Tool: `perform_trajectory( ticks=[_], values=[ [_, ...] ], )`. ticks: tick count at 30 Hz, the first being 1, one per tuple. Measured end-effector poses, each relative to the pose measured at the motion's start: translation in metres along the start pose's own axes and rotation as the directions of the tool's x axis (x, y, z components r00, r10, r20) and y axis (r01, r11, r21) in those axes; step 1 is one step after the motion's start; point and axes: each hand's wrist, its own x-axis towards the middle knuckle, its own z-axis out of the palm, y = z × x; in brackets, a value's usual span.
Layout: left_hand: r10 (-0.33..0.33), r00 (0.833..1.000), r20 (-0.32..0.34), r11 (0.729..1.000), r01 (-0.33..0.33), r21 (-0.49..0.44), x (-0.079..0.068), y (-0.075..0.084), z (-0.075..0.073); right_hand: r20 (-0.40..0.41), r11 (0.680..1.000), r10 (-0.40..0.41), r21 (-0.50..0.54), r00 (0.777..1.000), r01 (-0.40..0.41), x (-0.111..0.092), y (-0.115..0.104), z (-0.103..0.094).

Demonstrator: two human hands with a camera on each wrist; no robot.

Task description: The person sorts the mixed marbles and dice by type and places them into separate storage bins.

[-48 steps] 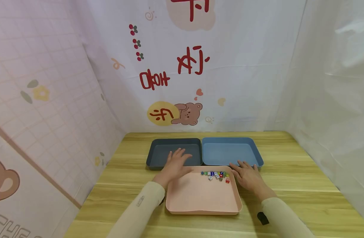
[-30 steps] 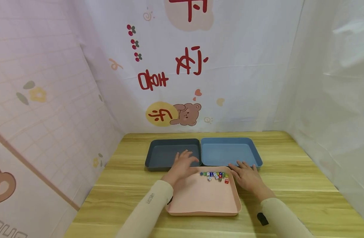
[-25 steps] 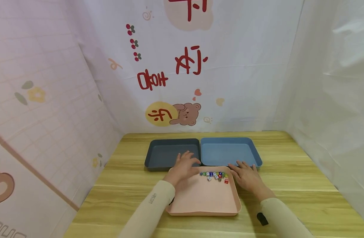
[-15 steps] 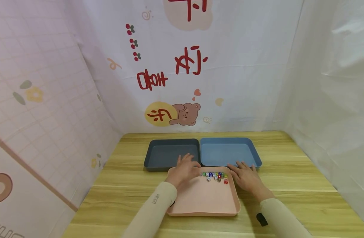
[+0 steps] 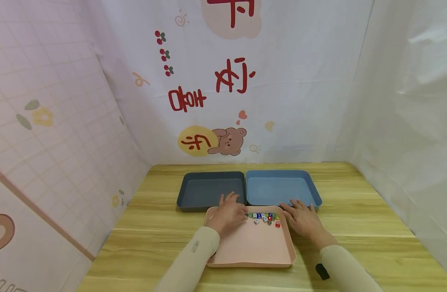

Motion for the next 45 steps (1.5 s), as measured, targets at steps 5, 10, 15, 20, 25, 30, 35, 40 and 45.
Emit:
perform_trajectory(
  ticks=[5, 10, 15, 20, 25, 30, 35, 40, 45],
  values=[
    [-0.018, 1.0, 0.025, 1.0, 0.019, -0.015, 0.0, 0.001, 0.003, -0.005, 1.0, -0.005, 0.002, 1.0, 0.005, 0.0, 0.0, 0.001],
    [-0.03, 0.999, 0.033, 1.0, 0.03, -0.001, 0.0, 0.001, 0.007, 0.0, 1.0, -0.009, -0.003, 1.0, 0.009, -0.001, 0.0, 0.002],
    [-0.019, 1.0, 0.006, 0.999, 0.018, 0.043, 0.001, -0.001, 0.01, -0.009, 1.0, -0.007, -0.001, 1.0, 0.007, -0.001, -0.001, 0.001],
    [-0.009, 1.0, 0.0, 0.999, 0.009, 0.044, 0.001, -0.001, 0.011, -0.014, 1.0, -0.008, -0.005, 1.0, 0.008, -0.001, 0.0, 0.001],
    [-0.006, 1.0, -0.009, 0.997, 0.006, 0.078, 0.002, -0.002, 0.012, -0.009, 1.0, -0.006, -0.003, 1.0, 0.006, -0.002, -0.002, -0.001],
    [0.004, 1.0, -0.021, 0.995, -0.002, 0.099, 0.003, -0.001, 0.013, -0.007, 1.0, -0.005, 0.002, 1.0, 0.005, -0.003, -0.002, -0.002],
    [0.006, 1.0, -0.024, 0.997, -0.004, 0.078, 0.003, 0.0, 0.012, -0.002, 1.0, 0.0, 0.011, 1.0, 0.0, -0.002, -0.001, -0.001],
    [0.016, 0.999, -0.035, 1.0, -0.016, 0.0, 0.002, 0.0, 0.008, -0.004, 1.0, -0.002, 0.017, 1.0, 0.002, -0.002, -0.001, 0.0],
    [0.029, 0.998, -0.052, 0.998, -0.032, -0.061, 0.0, 0.0, 0.003, -0.004, 1.0, 0.001, 0.015, 1.0, -0.001, -0.002, 0.0, 0.0]
  ],
)
